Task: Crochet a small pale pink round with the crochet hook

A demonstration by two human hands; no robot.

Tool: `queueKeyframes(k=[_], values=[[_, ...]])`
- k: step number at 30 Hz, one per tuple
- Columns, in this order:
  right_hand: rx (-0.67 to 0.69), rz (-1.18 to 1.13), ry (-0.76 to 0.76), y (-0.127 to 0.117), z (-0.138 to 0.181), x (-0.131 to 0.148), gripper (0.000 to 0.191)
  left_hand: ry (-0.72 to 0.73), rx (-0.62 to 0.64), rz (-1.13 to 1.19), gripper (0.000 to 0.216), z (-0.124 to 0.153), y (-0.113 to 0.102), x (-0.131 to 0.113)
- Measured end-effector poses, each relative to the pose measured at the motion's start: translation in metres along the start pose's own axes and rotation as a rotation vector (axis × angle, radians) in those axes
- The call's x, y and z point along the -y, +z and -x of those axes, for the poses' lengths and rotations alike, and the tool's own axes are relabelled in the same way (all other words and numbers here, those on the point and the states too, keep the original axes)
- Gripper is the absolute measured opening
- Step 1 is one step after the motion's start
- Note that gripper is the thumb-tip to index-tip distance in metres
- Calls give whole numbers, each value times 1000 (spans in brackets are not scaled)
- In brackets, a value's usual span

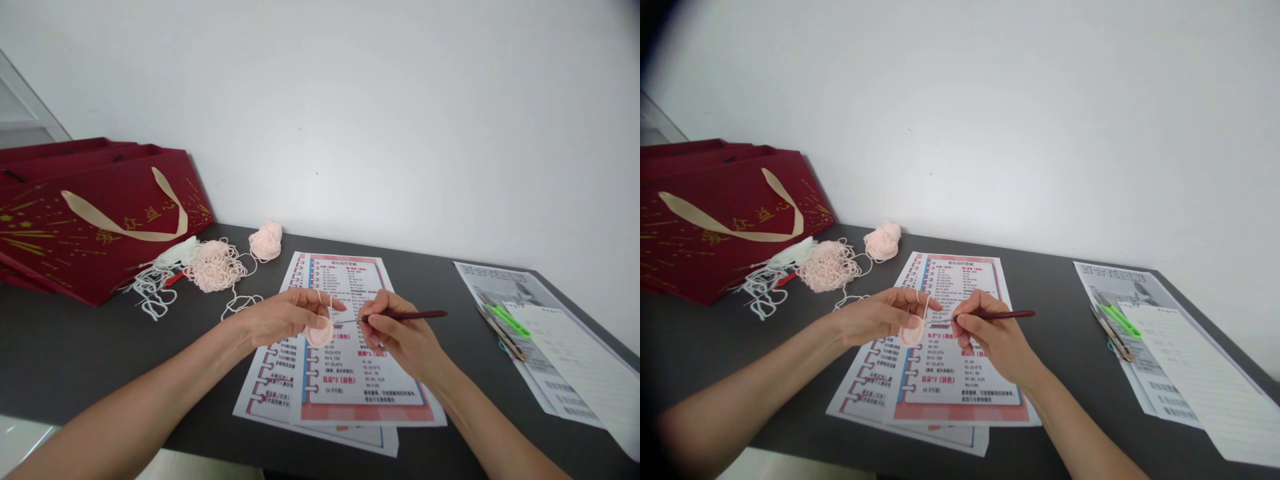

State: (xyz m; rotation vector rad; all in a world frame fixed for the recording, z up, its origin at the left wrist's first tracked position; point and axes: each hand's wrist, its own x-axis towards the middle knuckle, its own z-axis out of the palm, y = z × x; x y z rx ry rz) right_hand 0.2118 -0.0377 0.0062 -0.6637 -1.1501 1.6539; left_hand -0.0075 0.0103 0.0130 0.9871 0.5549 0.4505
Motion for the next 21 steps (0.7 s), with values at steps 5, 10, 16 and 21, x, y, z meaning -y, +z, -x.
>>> queueKeyframes(k=[5, 10, 16, 21], values=[[-78, -215, 122, 9, -3, -5, 10, 146, -188, -155, 28, -1, 12, 4], [-146, -314, 157, 18, -6, -13, 14, 234, -325, -242, 36, -3, 24, 12], [-226, -334, 163, 18, -8, -22, 17, 270, -322, -181, 48, -7, 24, 22], [-223, -308, 117, 18, -7, -21, 17, 245, -332, -155, 52, -8, 21, 22]])
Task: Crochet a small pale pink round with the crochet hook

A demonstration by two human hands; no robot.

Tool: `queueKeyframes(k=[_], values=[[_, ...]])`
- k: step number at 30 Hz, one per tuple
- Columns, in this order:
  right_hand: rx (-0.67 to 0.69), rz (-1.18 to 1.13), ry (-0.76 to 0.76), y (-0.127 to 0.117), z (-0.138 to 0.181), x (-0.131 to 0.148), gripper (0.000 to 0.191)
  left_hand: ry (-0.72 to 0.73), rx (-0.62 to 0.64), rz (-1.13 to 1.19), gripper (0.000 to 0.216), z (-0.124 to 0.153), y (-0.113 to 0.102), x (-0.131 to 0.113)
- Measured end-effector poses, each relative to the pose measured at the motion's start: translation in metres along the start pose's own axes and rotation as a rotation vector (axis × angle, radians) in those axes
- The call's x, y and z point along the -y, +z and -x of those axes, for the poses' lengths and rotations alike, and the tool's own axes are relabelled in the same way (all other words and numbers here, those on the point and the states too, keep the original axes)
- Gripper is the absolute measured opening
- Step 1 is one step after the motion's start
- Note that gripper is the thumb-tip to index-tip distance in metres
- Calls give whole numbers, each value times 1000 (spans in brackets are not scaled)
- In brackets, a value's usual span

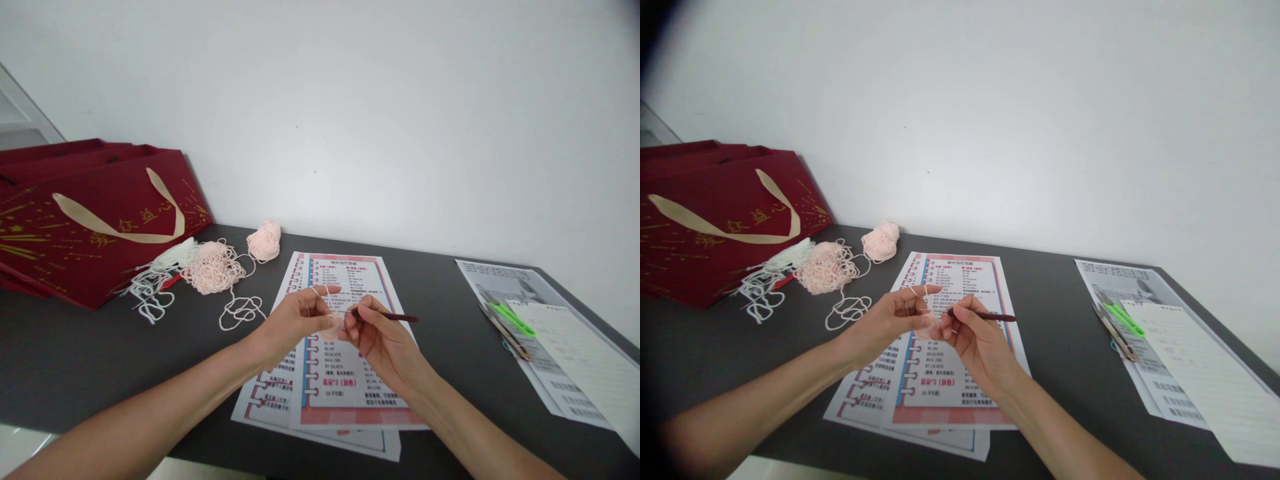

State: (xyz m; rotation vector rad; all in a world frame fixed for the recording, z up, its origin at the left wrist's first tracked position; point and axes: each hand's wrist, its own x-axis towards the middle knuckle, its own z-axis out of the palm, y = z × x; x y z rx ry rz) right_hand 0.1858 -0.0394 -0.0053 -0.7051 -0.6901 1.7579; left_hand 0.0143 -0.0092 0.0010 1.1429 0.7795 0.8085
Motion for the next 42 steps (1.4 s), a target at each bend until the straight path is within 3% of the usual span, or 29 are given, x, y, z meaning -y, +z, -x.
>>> queueKeyframes(k=[8, 15, 23, 27, 29, 32, 34, 38, 40, 42], values=[[39, 340, -217, -4, 3, 12, 12, -6, -69, -66, 34, 2, 2, -6], [27, 730, -405, -14, 8, 7, 12, 26, -82, -116, 34, 3, 3, -7], [21, 1110, -615, -8, 17, -1, 9, 65, -125, -188, 31, 2, 5, -3], [130, 1309, -875, -5, 17, -9, 18, 87, -188, -283, 32, 2, 6, 0], [220, 1397, -936, -4, 16, -13, 22, 120, -229, -333, 33, 3, 6, 3], [227, 1428, -937, -1, 17, -17, 22, 195, -293, -424, 31, 5, 7, 6], [105, 1360, -910, 1, 18, -18, 19, 228, -328, -482, 30, 6, 9, 7], [-94, 1148, -678, 2, 17, -19, 10, 251, -370, -540, 28, 7, 10, 5], [-85, 1058, -611, -1, 16, -18, 9, 259, -379, -542, 27, 7, 9, 4], [-30, 1059, -652, -5, 14, -16, 9, 268, -373, -541, 27, 6, 8, 4]])
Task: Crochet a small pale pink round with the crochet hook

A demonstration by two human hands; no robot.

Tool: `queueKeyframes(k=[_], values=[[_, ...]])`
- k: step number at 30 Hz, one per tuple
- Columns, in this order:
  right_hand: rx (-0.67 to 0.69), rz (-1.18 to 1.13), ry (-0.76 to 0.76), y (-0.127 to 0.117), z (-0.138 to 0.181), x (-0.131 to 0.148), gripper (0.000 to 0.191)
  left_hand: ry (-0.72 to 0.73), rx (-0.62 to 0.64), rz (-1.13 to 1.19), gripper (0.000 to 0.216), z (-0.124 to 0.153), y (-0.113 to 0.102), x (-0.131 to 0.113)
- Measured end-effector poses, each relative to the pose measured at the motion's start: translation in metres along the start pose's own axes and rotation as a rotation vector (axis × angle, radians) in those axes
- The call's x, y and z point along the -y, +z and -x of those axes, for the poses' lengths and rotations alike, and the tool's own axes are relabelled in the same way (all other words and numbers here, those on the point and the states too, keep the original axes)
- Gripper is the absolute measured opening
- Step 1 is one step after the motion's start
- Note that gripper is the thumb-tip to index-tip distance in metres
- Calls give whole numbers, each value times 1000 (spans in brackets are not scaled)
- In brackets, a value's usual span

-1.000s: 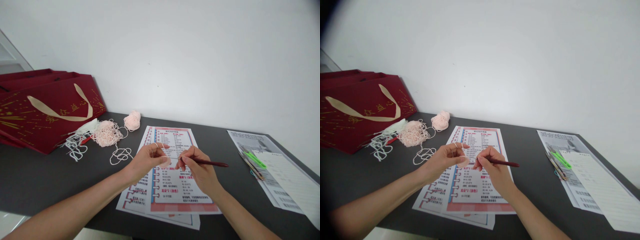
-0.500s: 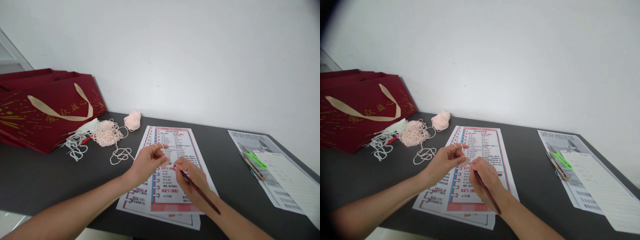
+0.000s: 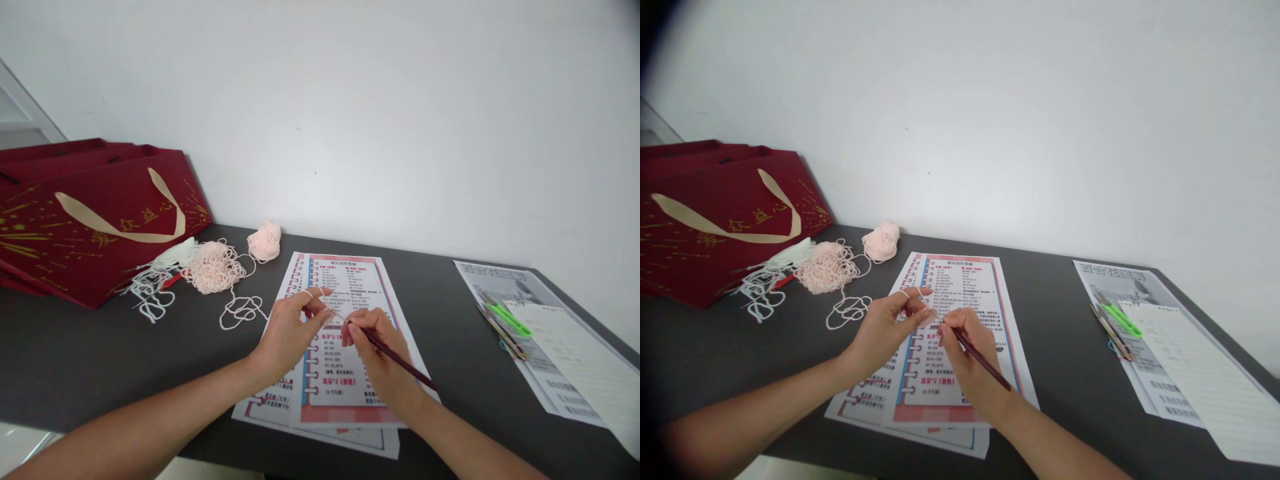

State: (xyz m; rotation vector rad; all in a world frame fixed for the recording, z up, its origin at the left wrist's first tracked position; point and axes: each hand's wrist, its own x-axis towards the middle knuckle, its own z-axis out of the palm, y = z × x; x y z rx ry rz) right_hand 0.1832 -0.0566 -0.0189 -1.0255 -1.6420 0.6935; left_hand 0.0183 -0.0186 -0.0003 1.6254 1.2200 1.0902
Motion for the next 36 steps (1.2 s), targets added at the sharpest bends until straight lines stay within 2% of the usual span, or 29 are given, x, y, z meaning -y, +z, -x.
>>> queueKeyframes(k=[2, 4, 6, 10, 13, 15, 17, 19, 21, 23, 26, 28, 30, 33, 36], values=[[98, 89, -161, -4, -2, -2, 13, -3, 10, 5, 28, -1, -1, 2], [251, 221, -339, -8, -3, -2, 20, -28, 23, 17, 30, -1, -1, 3], [324, 336, -441, -10, -4, 0, 24, -61, 40, 49, 34, -2, -1, 3], [312, 410, -467, -9, -6, 2, 22, -81, 55, 39, 32, -2, -1, 0], [320, 417, -464, -8, -9, 0, 18, -62, 69, 23, 15, -3, -2, -1], [340, 437, -496, -11, -12, -3, 16, -112, 126, 133, 8, -4, -2, 0], [365, 466, -548, -14, -15, -6, 17, -224, 205, 320, 7, -5, -2, 1], [357, 518, -622, -16, -16, -7, 18, -353, 263, 505, 19, -6, -2, 0], [297, 604, -699, -14, -15, -7, 19, -433, 267, 632, 31, -6, -1, -1], [220, 699, -727, -9, -13, -5, 19, -460, 228, 709, 34, -4, 1, -2], [166, 730, -643, 0, -7, 0, 17, -404, 136, 690, 34, -1, 5, -2], [157, 617, -553, 5, -5, 0, 15, -350, 100, 618, 34, -1, 7, -2], [111, 404, -392, 7, -4, -1, 13, -318, 86, 561, 35, -1, 8, -2], [-2, 26, -65, 7, -5, -4, 8, -294, 88, 530, 35, -2, 8, -3], [-34, -330, 163, 6, -7, -3, 8, -250, 77, 497, 34, -4, 6, -3]])
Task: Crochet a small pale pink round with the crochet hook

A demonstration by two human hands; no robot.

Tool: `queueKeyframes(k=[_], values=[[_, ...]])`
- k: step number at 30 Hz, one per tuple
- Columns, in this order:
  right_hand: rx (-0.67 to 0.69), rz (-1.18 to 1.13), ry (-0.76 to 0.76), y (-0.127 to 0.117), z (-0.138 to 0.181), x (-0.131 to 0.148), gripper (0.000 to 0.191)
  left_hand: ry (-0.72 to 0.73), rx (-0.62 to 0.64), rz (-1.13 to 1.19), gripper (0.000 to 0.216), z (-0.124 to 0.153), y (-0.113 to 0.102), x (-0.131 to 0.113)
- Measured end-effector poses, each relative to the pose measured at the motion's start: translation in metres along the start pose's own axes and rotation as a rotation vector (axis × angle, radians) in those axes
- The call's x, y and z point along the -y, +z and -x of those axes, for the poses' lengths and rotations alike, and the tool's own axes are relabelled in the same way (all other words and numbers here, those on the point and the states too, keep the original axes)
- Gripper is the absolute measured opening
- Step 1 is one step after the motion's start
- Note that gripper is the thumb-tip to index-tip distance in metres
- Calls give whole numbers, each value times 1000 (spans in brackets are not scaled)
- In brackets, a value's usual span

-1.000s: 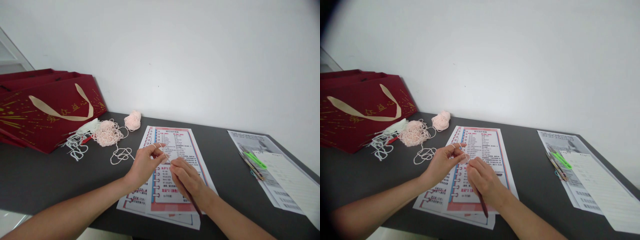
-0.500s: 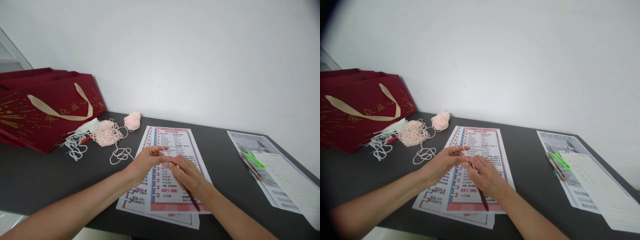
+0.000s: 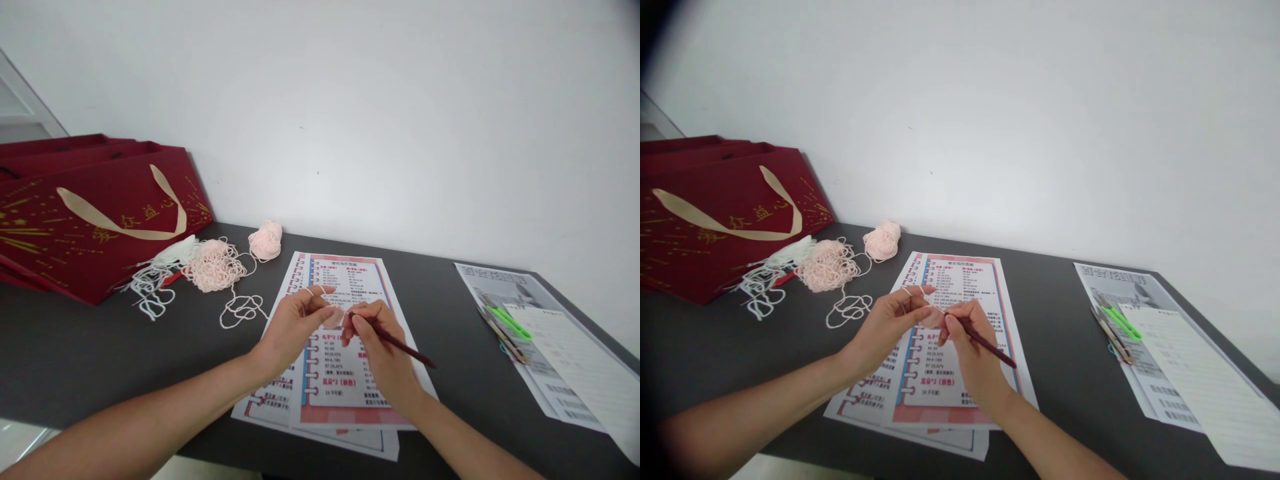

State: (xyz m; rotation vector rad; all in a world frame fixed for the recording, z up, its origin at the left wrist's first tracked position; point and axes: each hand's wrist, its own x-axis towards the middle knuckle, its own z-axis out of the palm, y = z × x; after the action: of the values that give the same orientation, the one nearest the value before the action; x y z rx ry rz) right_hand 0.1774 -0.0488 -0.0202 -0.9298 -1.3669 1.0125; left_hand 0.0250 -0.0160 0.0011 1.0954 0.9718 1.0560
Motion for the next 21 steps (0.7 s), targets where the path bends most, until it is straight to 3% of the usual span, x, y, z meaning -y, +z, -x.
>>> queueKeyframes(k=[6, 10, 12, 15, 17, 19, 21], values=[[-88, -489, 283, 5, -6, 12, 14, 122, -25, -205, 31, -3, -7, 4], [-84, -490, 368, 2, -7, 14, 17, 244, -59, -411, 25, -1, -8, 4], [-47, -264, 265, -3, -4, 12, 14, 266, -63, -468, 24, -1, -8, 3], [64, 224, -131, -12, 4, 7, 10, 276, -58, -490, 26, 0, -8, 2], [154, 361, -331, -15, 7, 6, 18, 283, -50, -490, 26, 0, -8, 0], [152, 375, -344, -15, 7, 8, 19, 284, -43, -491, 26, 0, -9, -2], [72, 262, -159, -11, 3, 11, 11, 285, -38, -499, 25, 0, -9, -3]])
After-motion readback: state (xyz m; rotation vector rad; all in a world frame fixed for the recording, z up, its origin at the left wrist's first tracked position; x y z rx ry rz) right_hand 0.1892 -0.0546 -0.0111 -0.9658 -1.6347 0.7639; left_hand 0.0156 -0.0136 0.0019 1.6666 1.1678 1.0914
